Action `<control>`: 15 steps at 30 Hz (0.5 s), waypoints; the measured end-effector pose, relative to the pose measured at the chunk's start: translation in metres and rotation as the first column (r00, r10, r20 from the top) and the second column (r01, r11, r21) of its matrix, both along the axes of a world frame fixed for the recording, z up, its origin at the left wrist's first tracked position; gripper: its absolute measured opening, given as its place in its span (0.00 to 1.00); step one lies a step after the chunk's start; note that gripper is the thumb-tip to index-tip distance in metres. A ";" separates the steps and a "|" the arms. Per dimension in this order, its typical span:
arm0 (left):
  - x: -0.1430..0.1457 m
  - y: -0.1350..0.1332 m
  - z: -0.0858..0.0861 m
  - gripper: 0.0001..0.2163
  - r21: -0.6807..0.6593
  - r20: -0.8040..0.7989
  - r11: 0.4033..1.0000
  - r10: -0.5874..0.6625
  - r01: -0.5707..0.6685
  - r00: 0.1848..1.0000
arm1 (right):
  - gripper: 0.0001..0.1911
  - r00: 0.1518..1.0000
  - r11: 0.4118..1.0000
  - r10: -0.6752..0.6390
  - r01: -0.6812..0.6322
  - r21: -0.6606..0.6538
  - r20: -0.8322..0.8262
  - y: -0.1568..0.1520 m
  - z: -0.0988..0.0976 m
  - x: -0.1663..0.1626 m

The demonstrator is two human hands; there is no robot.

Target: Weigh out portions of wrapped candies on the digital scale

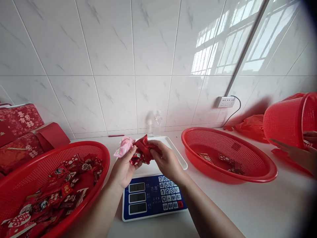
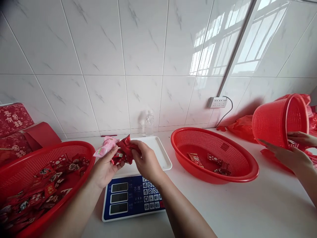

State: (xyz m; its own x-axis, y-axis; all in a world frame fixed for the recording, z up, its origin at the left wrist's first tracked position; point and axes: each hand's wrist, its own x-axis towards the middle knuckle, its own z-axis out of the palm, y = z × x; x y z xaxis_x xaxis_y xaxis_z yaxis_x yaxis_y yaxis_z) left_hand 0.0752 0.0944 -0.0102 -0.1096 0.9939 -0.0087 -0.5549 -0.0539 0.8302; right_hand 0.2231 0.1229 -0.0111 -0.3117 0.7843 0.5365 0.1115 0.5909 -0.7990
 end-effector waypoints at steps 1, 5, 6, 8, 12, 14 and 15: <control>-0.001 0.001 0.000 0.13 -0.027 0.018 1.000 -0.005 0.006 1.000 | 0.14 0.999 0.998 0.015 -0.017 -0.052 -0.039 0.002 0.000 0.001; -0.001 0.001 0.000 0.14 -0.085 0.056 0.996 -0.008 0.013 0.998 | 0.12 0.988 0.984 0.064 -0.086 -0.156 -0.140 0.007 0.000 0.001; 0.000 0.001 -0.001 0.14 -0.087 0.062 0.996 -0.006 0.012 0.998 | 0.12 0.985 0.981 0.079 -0.103 -0.162 -0.151 0.008 0.000 0.001; 0.000 0.001 -0.001 0.13 -0.091 0.064 0.996 -0.005 0.011 0.998 | 0.12 0.982 0.977 0.110 -0.136 -0.167 -0.154 0.010 0.000 0.003; -0.001 0.003 -0.002 0.12 -0.081 0.060 0.992 0.100 -0.095 0.993 | 0.18 0.996 0.991 -0.030 0.019 -0.129 -0.088 0.015 -0.001 0.012; -0.003 0.004 0.000 0.10 -0.074 0.085 0.977 0.205 -0.199 0.975 | 0.20 0.975 0.975 -0.217 0.218 -0.039 0.041 0.018 -0.001 0.017; -0.004 0.004 0.002 0.09 -0.074 0.101 0.966 0.253 -0.246 0.962 | 0.18 0.947 0.955 -0.296 0.295 0.025 0.123 0.018 -0.001 0.019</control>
State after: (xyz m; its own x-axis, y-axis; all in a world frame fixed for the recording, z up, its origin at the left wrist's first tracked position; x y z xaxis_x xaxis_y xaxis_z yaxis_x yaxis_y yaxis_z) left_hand 0.0711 0.0989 -0.0078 -0.3494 0.9323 -0.0935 -0.6173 -0.1540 0.7715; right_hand 0.2422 0.1411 -0.0124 -0.1307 0.8482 0.5134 0.3798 0.5211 -0.7643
